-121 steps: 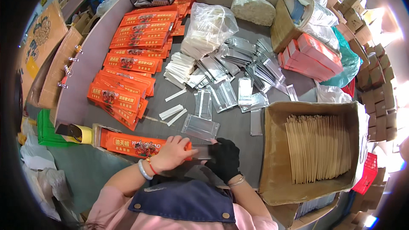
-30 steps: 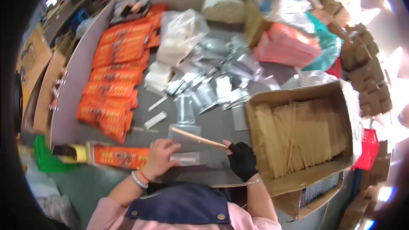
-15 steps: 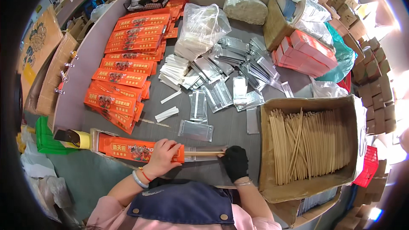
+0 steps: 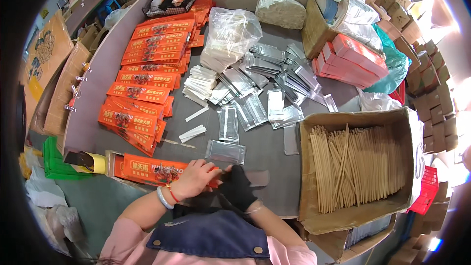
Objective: Packaging thin wooden sticks into individual plastic sleeves and then into red cardboard boxes.
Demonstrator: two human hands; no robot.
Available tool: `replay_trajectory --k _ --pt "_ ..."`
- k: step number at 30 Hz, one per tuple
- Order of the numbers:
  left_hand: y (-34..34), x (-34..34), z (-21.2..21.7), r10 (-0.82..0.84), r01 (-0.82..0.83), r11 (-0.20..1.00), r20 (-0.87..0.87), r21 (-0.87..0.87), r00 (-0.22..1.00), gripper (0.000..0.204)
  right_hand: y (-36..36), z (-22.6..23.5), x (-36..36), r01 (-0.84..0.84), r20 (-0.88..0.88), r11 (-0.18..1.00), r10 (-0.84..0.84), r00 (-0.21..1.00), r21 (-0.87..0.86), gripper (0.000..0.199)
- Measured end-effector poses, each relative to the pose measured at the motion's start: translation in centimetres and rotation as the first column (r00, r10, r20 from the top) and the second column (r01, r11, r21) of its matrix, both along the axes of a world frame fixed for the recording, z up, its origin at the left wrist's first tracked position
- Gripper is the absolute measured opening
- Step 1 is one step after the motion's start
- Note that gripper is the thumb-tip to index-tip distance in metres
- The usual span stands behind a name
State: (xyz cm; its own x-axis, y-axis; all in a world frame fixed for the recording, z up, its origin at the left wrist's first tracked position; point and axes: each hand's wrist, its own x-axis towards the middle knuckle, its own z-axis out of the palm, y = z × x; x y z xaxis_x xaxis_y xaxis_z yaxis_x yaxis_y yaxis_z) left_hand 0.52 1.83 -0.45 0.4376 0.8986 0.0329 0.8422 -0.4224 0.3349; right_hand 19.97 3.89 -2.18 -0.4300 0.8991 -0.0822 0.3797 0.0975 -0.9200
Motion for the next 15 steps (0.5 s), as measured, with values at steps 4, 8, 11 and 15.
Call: replay_trajectory --k 4,8,11,15 --pt "-0.2 0.5 1.4 -0.073 0.072 0.997 -0.019 -0.032 0.997 0.024 1.4 1.9 2.1 -0.291 0.431 0.827 0.066 0.9 0.481 0.058" --pt "2.7 -1.3 7.1 -0.203 0.173 0.975 -0.251 -0.136 0.946 0.012 2.9 4.1 3.2 -0.381 0.56 0.844 0.119 0.82 0.378 0.058" --pt "5.1 -8.0 7.9 -0.077 0.077 0.993 -0.005 0.086 0.997 0.009 4.3 6.1 5.9 -0.185 0.47 0.861 -0.071 0.88 0.475 0.058" --pt "2.6 -9.3 5.3 0.503 -0.458 0.833 -0.078 0.312 0.861 0.035 3.4 6.2 6.4 -0.219 0.541 0.891 -0.035 0.84 0.398 0.062"
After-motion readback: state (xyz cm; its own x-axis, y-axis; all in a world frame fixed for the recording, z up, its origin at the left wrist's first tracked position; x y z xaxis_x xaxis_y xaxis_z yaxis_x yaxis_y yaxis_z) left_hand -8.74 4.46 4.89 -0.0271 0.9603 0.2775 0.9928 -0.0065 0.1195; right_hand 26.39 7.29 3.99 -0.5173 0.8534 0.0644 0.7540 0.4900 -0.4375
